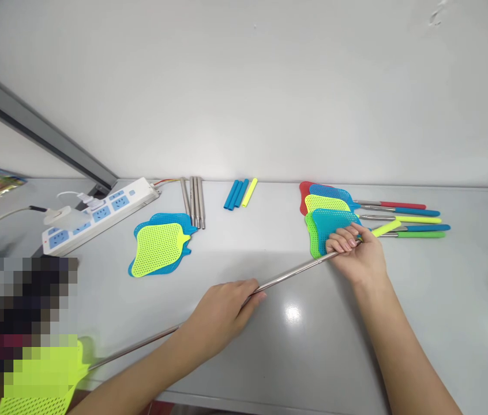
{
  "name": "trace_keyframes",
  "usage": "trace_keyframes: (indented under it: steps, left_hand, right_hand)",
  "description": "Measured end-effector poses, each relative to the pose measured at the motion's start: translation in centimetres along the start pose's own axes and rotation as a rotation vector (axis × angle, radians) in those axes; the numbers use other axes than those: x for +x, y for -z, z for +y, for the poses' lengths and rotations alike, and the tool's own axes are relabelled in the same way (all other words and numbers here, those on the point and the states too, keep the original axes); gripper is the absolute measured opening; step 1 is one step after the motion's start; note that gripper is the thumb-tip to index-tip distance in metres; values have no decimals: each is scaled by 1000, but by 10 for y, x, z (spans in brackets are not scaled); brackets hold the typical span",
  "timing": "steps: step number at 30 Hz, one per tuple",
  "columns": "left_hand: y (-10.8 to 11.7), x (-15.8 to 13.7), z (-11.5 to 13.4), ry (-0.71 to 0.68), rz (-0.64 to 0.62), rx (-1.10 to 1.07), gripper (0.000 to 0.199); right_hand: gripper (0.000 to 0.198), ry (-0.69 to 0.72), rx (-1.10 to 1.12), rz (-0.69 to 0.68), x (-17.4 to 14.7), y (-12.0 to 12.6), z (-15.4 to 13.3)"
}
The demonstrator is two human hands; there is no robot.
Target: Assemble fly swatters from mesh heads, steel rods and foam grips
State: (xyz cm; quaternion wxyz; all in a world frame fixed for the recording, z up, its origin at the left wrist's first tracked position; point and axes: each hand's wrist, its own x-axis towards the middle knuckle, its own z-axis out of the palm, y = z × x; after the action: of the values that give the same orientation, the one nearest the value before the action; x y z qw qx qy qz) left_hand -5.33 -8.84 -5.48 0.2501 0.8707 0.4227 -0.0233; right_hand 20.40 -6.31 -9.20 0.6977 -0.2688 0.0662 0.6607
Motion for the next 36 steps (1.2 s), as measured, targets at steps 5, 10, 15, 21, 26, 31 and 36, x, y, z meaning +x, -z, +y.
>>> trace_keyframes:
  steps: [5,10,15,21,26,31,36]
  left_hand:
    - [1,1,1,14,-45,-1,31]
    - [3,0,2,16,-48,-13,33]
    - [4,-2,2,6,-46,-39,33]
    - [2,0,1,12,-43,4,32]
    - [2,2,1,42,-6,82,30]
    - [3,2,6,19,-41,72,28]
    - [3,2,8,0,-63,49,29]
  right_hand:
    - [33,-20,-19,-6,0,0,-2]
    - [34,-30,-43,5,-1,0,-4]
    - [36,-36,-77,11,-1,0,-7]
    - [35,8,-83,24,0,2,-8]
    - [33,9,-69,101,0,1,-11]
    - [34,15,-62,138,-1,4,-22]
    - [34,40,-41,146,-1,5,-28]
